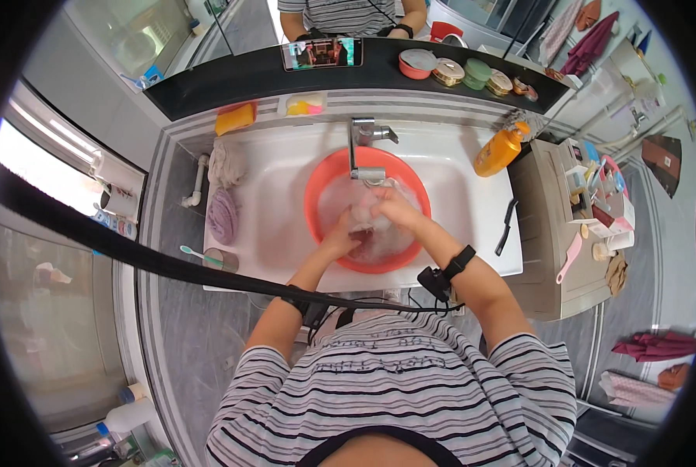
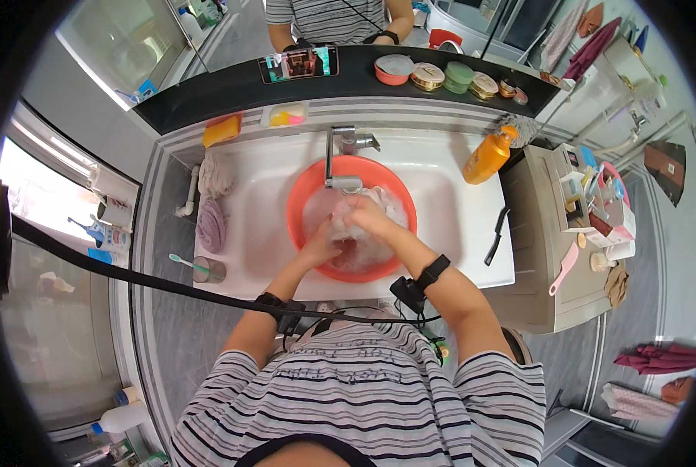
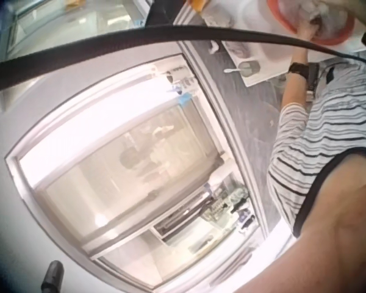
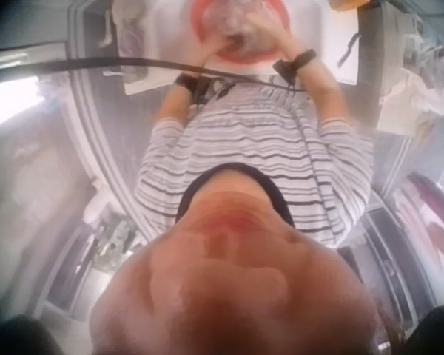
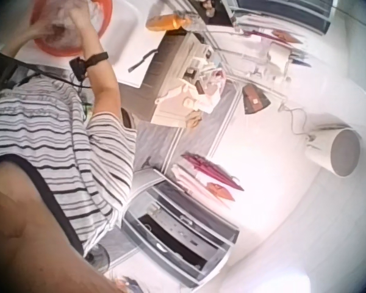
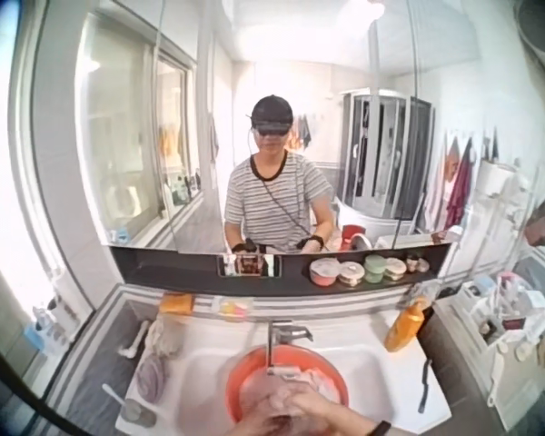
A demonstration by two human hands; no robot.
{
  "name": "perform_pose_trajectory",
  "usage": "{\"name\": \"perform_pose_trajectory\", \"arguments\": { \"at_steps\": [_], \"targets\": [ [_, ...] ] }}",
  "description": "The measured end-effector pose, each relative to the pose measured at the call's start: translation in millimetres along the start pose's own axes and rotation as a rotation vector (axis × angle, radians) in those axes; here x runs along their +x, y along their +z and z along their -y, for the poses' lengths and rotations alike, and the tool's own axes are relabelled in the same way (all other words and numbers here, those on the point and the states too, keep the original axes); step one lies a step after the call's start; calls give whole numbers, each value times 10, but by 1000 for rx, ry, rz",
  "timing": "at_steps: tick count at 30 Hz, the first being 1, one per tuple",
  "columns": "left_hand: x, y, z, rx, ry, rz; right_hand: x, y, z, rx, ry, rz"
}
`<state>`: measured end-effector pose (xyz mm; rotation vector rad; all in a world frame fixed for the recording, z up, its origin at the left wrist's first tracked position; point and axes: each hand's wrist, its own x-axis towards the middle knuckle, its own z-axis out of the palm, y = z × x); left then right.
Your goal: Wash white clothes by hand in a sink using soap.
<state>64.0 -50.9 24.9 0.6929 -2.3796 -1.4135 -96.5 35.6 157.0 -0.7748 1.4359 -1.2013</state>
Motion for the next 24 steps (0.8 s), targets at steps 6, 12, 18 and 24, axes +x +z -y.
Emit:
{"name": "perform_pose_trajectory", "arguments": {
  "at_steps": [6,12,18,24],
  "targets": [
    [298,-83,-458,-192,123,-69,-246,-120,822,226,-172,126],
    [342,-383,-846,-277,6,-21,-470,-214,1325,246,-294,195],
    [167,-354,-746,125,-113,-87,-519,-675,1079,-149,-273,210],
    [-18,-279,-531,124,-202,-17,-315,-1093,88,-309,-221,53]
  ]
}}
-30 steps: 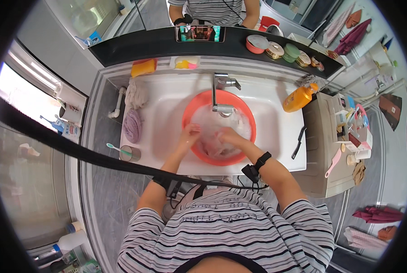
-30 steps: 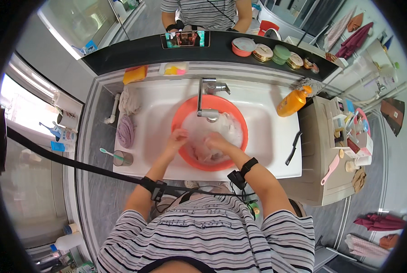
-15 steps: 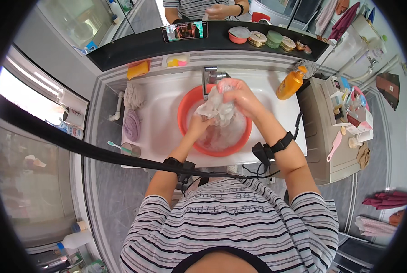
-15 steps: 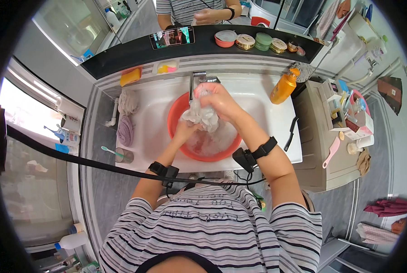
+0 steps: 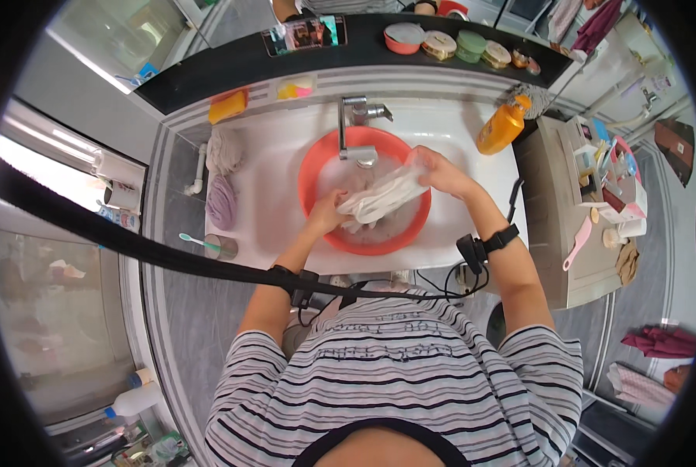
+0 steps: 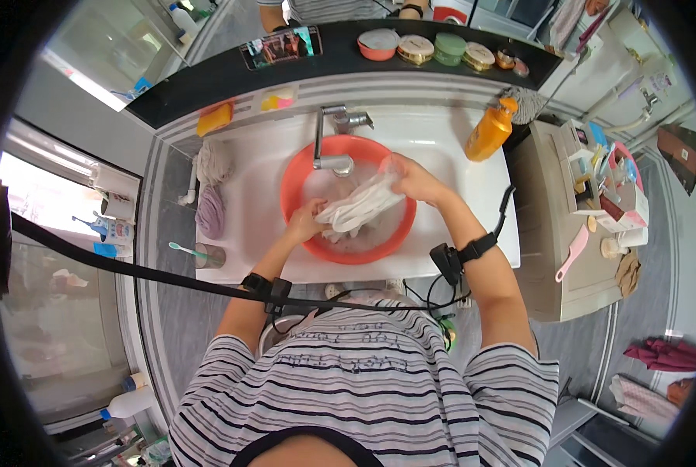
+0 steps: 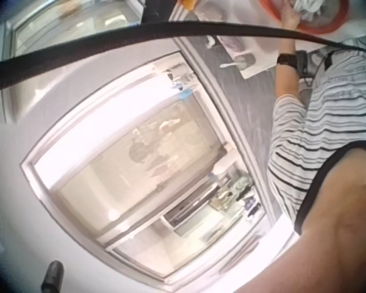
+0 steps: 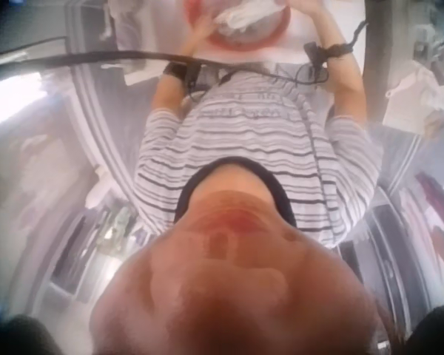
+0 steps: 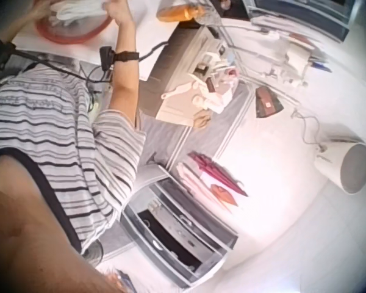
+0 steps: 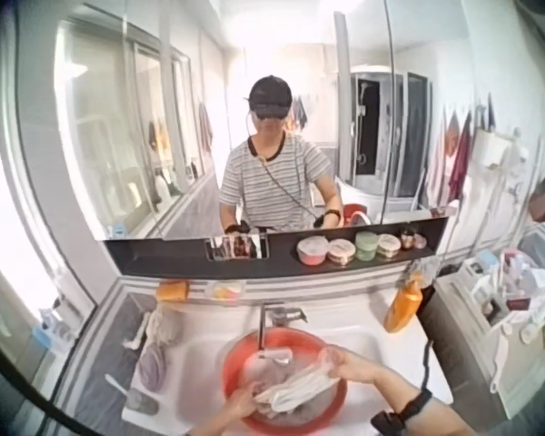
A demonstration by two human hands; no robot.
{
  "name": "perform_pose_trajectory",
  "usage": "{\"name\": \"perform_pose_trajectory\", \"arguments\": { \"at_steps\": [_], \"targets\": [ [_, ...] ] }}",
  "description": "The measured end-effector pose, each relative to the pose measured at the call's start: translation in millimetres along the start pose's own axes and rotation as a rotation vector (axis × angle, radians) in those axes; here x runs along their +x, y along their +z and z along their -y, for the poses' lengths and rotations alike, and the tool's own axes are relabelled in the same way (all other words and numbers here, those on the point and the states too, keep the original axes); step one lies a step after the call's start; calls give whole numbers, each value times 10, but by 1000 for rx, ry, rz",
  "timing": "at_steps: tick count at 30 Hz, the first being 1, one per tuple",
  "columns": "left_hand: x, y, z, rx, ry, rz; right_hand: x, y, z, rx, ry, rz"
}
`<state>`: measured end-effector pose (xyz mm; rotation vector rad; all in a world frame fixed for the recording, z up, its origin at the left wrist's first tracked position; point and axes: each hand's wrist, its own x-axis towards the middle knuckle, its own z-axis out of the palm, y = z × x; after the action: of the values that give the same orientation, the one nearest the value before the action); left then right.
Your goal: Wash white clothes by hand in a sink using soap.
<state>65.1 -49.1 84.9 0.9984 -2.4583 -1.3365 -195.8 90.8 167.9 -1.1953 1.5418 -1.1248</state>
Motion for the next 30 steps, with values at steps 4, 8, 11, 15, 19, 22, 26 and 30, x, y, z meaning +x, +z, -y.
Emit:
{"name": "perform_pose_trajectory", "arguments": {
  "at_steps": [4,8,11,15,19,22,26,30],
  "targets": [
    [159,172,62,144,44,212,73,48,-839,-515,-123,-285],
    [180,412,309,271,118,207,179,342,-1056,-596,-127,-162],
    [233,542,364,292,104,281,204,513,-1296,-630,-131,-32],
    [362,664,426,676,75,351,109,845,-1383,-935,15,-51],
    [578,726,235,743,-99,519,175,834,-1522,-1032,109,151],
    [687,789,442,756,-134,570,239,913,-1571,-1063,133,197],
    [812,956,564,829,-192,668,381,1032,-1963,-1160,246,198],
    [683,1051,702,786,-208,563,369,1076,-2104,-1098,243,132]
  ]
}}
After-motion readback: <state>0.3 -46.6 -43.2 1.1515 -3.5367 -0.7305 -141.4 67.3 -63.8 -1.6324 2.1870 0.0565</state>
